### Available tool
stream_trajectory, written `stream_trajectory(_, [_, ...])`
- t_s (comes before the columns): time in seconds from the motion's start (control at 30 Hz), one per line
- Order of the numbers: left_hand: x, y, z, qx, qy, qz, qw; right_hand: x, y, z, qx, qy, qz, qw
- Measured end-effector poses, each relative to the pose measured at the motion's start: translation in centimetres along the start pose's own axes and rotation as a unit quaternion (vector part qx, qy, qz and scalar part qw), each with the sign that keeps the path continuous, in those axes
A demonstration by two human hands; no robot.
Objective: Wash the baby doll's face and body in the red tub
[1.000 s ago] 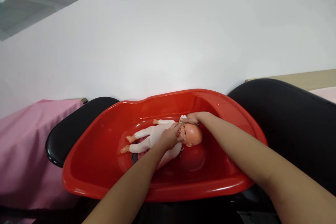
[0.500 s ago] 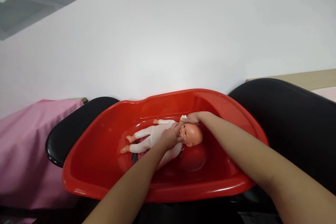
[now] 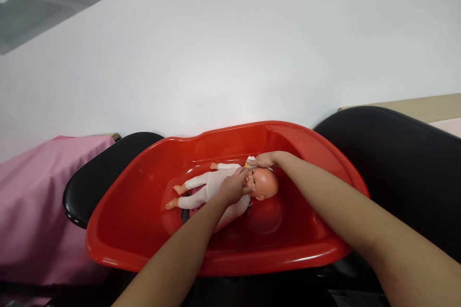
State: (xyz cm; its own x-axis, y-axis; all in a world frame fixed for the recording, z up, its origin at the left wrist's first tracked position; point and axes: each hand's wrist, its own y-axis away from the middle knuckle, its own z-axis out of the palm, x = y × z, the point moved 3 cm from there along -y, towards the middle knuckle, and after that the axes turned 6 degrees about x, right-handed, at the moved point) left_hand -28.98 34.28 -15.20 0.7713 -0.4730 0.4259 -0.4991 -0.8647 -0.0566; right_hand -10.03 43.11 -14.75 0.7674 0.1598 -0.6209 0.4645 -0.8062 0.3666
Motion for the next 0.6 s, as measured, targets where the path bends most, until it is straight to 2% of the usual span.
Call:
stream_trajectory(0.2, [-0.1, -0.1, 0.1, 0.009, 0.009, 0.002, 1.000, 0.0, -0.9, 0.3, -0.020, -0.120, -0.014, 0.992])
stream_trajectory(0.33, [0.4, 0.2, -0.1, 0.020, 0.007, 0.006, 1.000, -1.4, -0.8, 0.9, -0.046, -0.228, -0.065, 0.970])
stream_trajectory(0.4, [0.6, 0.3, -0.2, 0.025, 0.003, 0.005, 1.000, -1.9, -0.6, 1.0, -0.046, -0.213, -0.078, 0.973])
stream_trajectory(0.5, [0.9, 0.2, -0.3, 0.021, 0.001, -0.001, 1.000, -1.7, -0.4, 1.0, -0.036, -0.104, -0.084, 0.990])
stream_trajectory(0.6, [0.9, 0.1, -0.2, 0.012, 0.002, 0.001, 1.000, -1.0, -0.7, 1.0, -0.046, -0.052, -0.080, 0.994])
